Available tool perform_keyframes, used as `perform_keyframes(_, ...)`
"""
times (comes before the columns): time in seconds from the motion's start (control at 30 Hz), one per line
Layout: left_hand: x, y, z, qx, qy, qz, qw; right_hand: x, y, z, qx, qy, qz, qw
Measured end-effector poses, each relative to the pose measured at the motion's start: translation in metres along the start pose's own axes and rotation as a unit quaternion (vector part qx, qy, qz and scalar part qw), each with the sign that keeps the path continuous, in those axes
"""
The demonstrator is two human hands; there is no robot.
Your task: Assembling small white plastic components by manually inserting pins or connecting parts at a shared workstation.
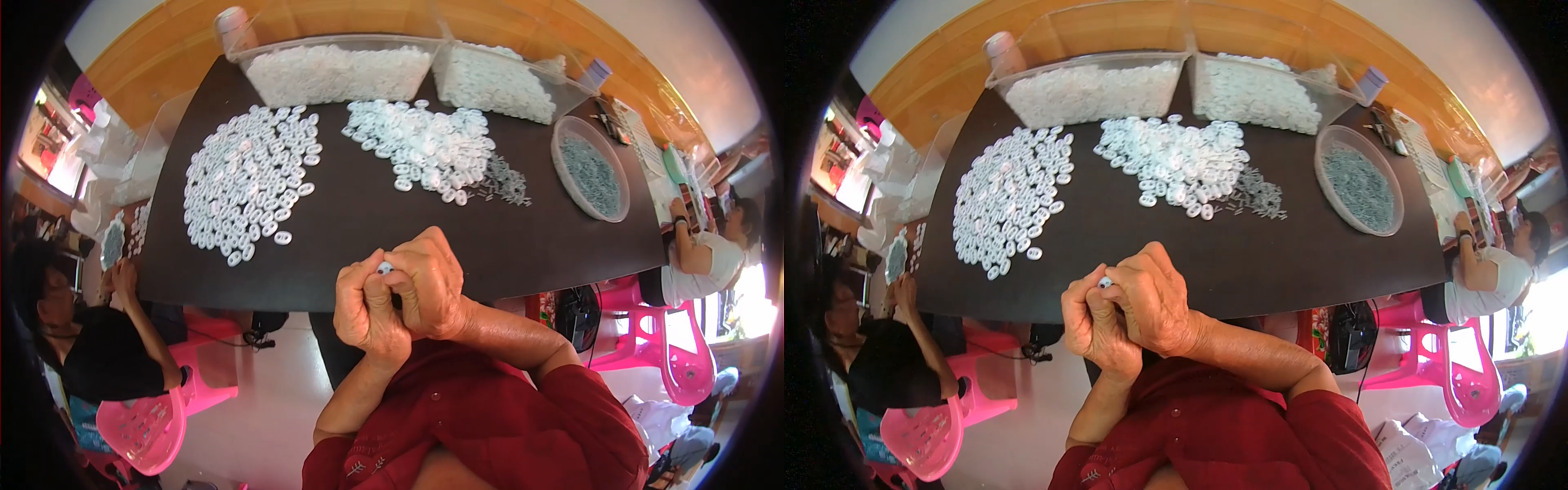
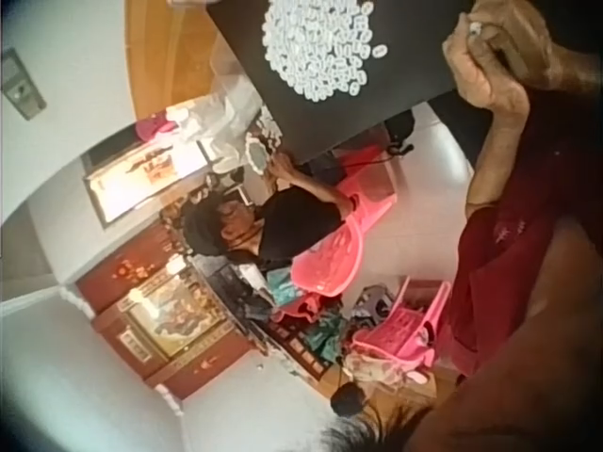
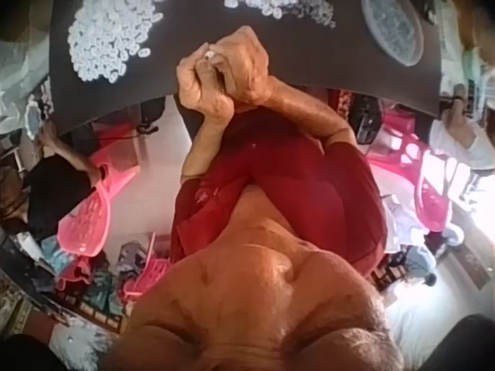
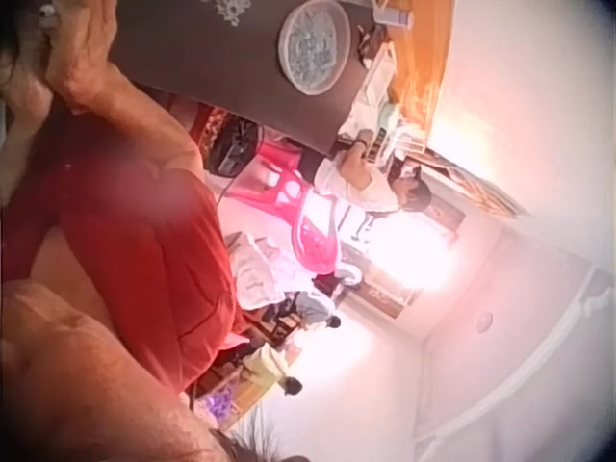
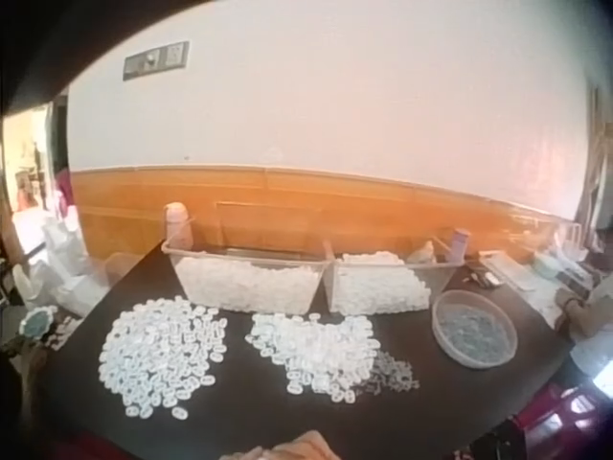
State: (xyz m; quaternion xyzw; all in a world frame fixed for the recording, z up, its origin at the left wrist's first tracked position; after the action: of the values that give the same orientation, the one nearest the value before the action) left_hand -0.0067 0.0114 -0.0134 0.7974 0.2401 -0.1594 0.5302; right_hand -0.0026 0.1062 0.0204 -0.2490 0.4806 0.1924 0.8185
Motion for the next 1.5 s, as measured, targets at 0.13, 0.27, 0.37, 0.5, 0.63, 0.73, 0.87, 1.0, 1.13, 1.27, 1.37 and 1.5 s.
perform_keyframes(0.13, -0.008, 0.004, -0.006, -0.020, -0.046, 0.044, 0.998, -0.001, 0.015, 0.008, -0.015, -0.037, -0.040, 0.998)
perform_keyframes(0.27, -0.014, 0.001, -0.011, -0.015, -0.079, 0.179, 0.981, -0.021, 0.043, 0.029, 0.049, -0.068, 0.016, 0.996)
perform_keyframes(0.37, -0.021, -0.011, -0.001, -0.025, -0.075, 0.181, 0.980, -0.072, 0.093, 0.053, 0.171, -0.035, 0.059, 0.983)
perform_keyframes(0.5, -0.037, -0.019, 0.001, -0.084, -0.119, 0.167, 0.975, -0.135, 0.190, 0.075, 0.309, -0.008, -0.011, 0.951)
perform_keyframes(0.63, -0.064, -0.026, -0.013, -0.242, -0.216, 0.022, 0.946, -0.147, 0.238, 0.083, 0.402, -0.029, -0.027, 0.915)
perform_keyframes(0.73, -0.082, -0.033, -0.027, -0.340, -0.279, -0.068, 0.896, -0.130, 0.214, 0.066, 0.379, -0.022, 0.026, 0.925)
perform_keyframes(0.87, -0.088, -0.055, -0.042, -0.403, -0.333, -0.109, 0.845, -0.092, 0.175, 0.050, 0.253, -0.084, 0.074, 0.961)
perform_keyframes(1.0, -0.088, -0.064, -0.030, -0.414, -0.359, -0.127, 0.827, -0.071, 0.156, 0.054, 0.244, -0.115, 0.094, 0.958)
perform_keyframes(1.13, -0.095, -0.063, -0.029, -0.379, -0.326, -0.055, 0.864, -0.061, 0.144, 0.063, 0.202, -0.113, 0.086, 0.969)
perform_keyframes(1.27, -0.094, -0.065, -0.041, -0.480, -0.327, -0.089, 0.809, -0.053, 0.136, 0.062, 0.168, -0.136, 0.071, 0.974)
perform_keyframes(1.37, -0.089, -0.069, -0.045, -0.503, -0.371, -0.095, 0.774, -0.047, 0.128, 0.066, 0.159, -0.144, 0.079, 0.973)
perform_keyframes(1.5, -0.092, -0.069, -0.046, -0.484, -0.379, -0.065, 0.786, -0.041, 0.131, 0.073, 0.161, -0.157, 0.067, 0.972)
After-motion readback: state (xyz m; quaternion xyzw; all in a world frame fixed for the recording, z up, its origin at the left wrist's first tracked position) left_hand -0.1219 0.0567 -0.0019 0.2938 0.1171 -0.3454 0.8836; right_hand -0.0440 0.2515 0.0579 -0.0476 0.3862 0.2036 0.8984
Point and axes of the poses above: each hand's wrist, its own x-axis away from the middle knuckle, its own z-axis out of the back of the hand, y = z × x, the point moved 3 cm from there along -x, towards the middle knuckle, and after that the axes turned 9 degrees about x, right-handed, at the moved point
